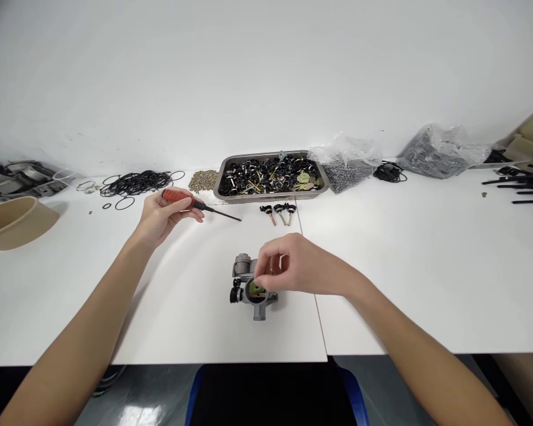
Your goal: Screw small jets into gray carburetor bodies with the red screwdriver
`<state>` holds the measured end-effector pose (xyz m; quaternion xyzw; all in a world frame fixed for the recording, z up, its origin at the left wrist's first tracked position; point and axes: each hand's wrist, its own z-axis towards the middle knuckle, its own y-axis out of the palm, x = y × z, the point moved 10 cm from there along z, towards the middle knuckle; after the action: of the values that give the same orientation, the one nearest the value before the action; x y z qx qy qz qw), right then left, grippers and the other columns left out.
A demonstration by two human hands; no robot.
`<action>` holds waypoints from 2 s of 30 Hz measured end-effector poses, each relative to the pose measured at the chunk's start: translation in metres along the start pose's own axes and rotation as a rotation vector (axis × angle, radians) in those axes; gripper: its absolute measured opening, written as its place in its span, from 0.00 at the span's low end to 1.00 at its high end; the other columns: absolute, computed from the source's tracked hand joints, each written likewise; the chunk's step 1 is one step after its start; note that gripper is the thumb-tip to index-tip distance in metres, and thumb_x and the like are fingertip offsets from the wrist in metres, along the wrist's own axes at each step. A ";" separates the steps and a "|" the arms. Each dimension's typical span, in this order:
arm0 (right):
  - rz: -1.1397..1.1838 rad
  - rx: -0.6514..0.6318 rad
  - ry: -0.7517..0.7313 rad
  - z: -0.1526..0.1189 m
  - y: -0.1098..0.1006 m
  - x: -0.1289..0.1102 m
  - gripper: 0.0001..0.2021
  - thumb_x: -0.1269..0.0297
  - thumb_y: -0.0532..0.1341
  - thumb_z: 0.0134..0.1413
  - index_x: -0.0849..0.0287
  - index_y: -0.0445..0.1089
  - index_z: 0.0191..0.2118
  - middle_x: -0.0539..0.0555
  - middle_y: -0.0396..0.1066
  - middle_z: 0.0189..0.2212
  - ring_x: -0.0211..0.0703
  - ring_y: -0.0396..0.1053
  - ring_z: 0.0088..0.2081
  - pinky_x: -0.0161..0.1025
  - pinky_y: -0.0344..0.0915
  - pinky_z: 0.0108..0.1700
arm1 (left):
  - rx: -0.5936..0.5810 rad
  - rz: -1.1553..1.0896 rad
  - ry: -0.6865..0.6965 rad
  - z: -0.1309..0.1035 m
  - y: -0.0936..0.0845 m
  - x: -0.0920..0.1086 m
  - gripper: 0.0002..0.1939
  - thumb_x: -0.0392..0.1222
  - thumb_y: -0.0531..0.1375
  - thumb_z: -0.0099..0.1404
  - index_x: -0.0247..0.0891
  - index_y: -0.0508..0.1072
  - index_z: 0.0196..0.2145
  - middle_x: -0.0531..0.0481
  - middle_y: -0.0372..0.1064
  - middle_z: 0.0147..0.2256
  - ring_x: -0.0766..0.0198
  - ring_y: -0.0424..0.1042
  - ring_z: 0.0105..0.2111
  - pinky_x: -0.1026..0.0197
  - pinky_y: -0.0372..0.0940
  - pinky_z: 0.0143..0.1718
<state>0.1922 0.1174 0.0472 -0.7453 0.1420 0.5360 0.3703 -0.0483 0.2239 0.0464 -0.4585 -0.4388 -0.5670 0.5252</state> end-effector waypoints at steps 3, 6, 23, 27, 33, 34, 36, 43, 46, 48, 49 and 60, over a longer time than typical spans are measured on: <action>-0.023 -0.032 0.004 0.000 0.004 0.001 0.05 0.63 0.64 0.53 0.58 0.74 0.30 0.52 0.74 0.30 0.38 0.65 0.29 0.37 0.64 0.32 | -0.002 0.000 -0.007 -0.001 0.000 0.000 0.13 0.40 0.68 0.55 0.32 0.71 0.35 0.44 0.75 0.33 0.54 0.77 0.27 0.48 0.75 0.31; -0.049 -0.050 -0.007 0.000 0.007 0.000 0.06 0.62 0.64 0.54 0.58 0.73 0.29 0.51 0.73 0.29 0.37 0.63 0.29 0.36 0.62 0.31 | -0.012 0.002 0.000 -0.001 0.001 0.002 0.12 0.39 0.67 0.56 0.32 0.71 0.35 0.44 0.75 0.33 0.54 0.77 0.27 0.48 0.75 0.32; -0.113 -0.028 -0.068 0.002 0.008 -0.004 0.05 0.62 0.65 0.54 0.57 0.72 0.32 0.50 0.70 0.29 0.37 0.63 0.29 0.36 0.60 0.30 | -0.019 -0.017 0.007 -0.002 0.002 0.003 0.11 0.37 0.67 0.56 0.31 0.71 0.35 0.42 0.75 0.35 0.54 0.77 0.27 0.49 0.75 0.31; -0.096 -0.013 -0.011 0.003 0.007 0.002 0.05 0.65 0.64 0.53 0.55 0.69 0.37 0.48 0.67 0.27 0.37 0.62 0.29 0.35 0.59 0.29 | -0.019 -0.013 0.003 -0.002 0.003 0.003 0.11 0.38 0.67 0.56 0.31 0.71 0.35 0.42 0.75 0.35 0.54 0.77 0.27 0.49 0.75 0.31; -0.071 -0.043 -0.024 0.006 0.010 0.004 0.06 0.61 0.63 0.55 0.55 0.69 0.38 0.48 0.65 0.26 0.36 0.61 0.28 0.34 0.58 0.29 | -0.014 -0.006 0.003 -0.002 0.002 0.002 0.11 0.38 0.67 0.57 0.31 0.71 0.35 0.42 0.75 0.34 0.54 0.77 0.27 0.49 0.74 0.32; -0.058 -0.050 -0.023 0.007 0.011 0.004 0.07 0.59 0.63 0.56 0.55 0.70 0.38 0.48 0.65 0.26 0.36 0.61 0.28 0.34 0.57 0.28 | -0.010 -0.003 0.001 -0.002 0.001 0.002 0.11 0.38 0.67 0.56 0.31 0.72 0.35 0.42 0.75 0.34 0.54 0.77 0.27 0.49 0.74 0.32; -0.017 -0.053 -0.018 0.009 0.011 0.007 0.11 0.54 0.63 0.56 0.56 0.70 0.37 0.48 0.66 0.26 0.36 0.60 0.27 0.34 0.56 0.28 | -0.002 -0.002 0.000 -0.003 0.001 0.004 0.11 0.38 0.67 0.56 0.31 0.72 0.35 0.42 0.75 0.34 0.54 0.77 0.27 0.49 0.74 0.31; 0.053 0.137 -0.040 0.020 -0.007 0.017 0.15 0.50 0.58 0.61 0.57 0.69 0.39 0.46 0.61 0.22 0.35 0.58 0.25 0.35 0.53 0.28 | -0.016 -0.037 0.031 -0.006 0.007 0.019 0.09 0.38 0.66 0.57 0.32 0.72 0.35 0.41 0.75 0.35 0.55 0.77 0.27 0.50 0.74 0.30; 0.002 0.345 -0.019 0.022 -0.027 0.030 0.13 0.51 0.59 0.60 0.56 0.69 0.39 0.46 0.63 0.24 0.35 0.58 0.25 0.35 0.54 0.29 | -0.032 -0.056 0.045 -0.008 0.013 0.026 0.08 0.38 0.65 0.58 0.33 0.73 0.35 0.42 0.76 0.35 0.54 0.77 0.27 0.50 0.74 0.29; -0.021 0.435 -0.008 0.023 -0.037 0.038 0.12 0.52 0.60 0.59 0.56 0.69 0.39 0.48 0.65 0.28 0.35 0.59 0.27 0.36 0.56 0.30 | -0.046 -0.074 0.050 -0.011 0.018 0.029 0.07 0.37 0.64 0.59 0.34 0.73 0.35 0.42 0.76 0.36 0.54 0.77 0.27 0.50 0.74 0.28; -0.026 0.458 -0.006 0.024 -0.040 0.041 0.12 0.53 0.61 0.58 0.56 0.70 0.40 0.49 0.67 0.31 0.36 0.60 0.27 0.36 0.57 0.31 | -0.055 -0.083 0.052 -0.012 0.021 0.031 0.06 0.37 0.64 0.60 0.34 0.73 0.35 0.42 0.76 0.36 0.54 0.76 0.27 0.50 0.73 0.28; 0.025 0.386 0.003 0.036 -0.030 0.052 0.15 0.53 0.67 0.51 0.59 0.73 0.40 0.56 0.71 0.44 0.38 0.67 0.33 0.39 0.65 0.36 | -0.170 -0.121 0.022 -0.024 0.051 0.031 0.07 0.38 0.64 0.60 0.34 0.74 0.36 0.40 0.76 0.36 0.53 0.76 0.25 0.48 0.73 0.26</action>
<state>0.2053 0.1728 0.0064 -0.6596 0.2520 0.5021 0.4993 0.0007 0.1916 0.0730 -0.4678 -0.4102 -0.6377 0.4541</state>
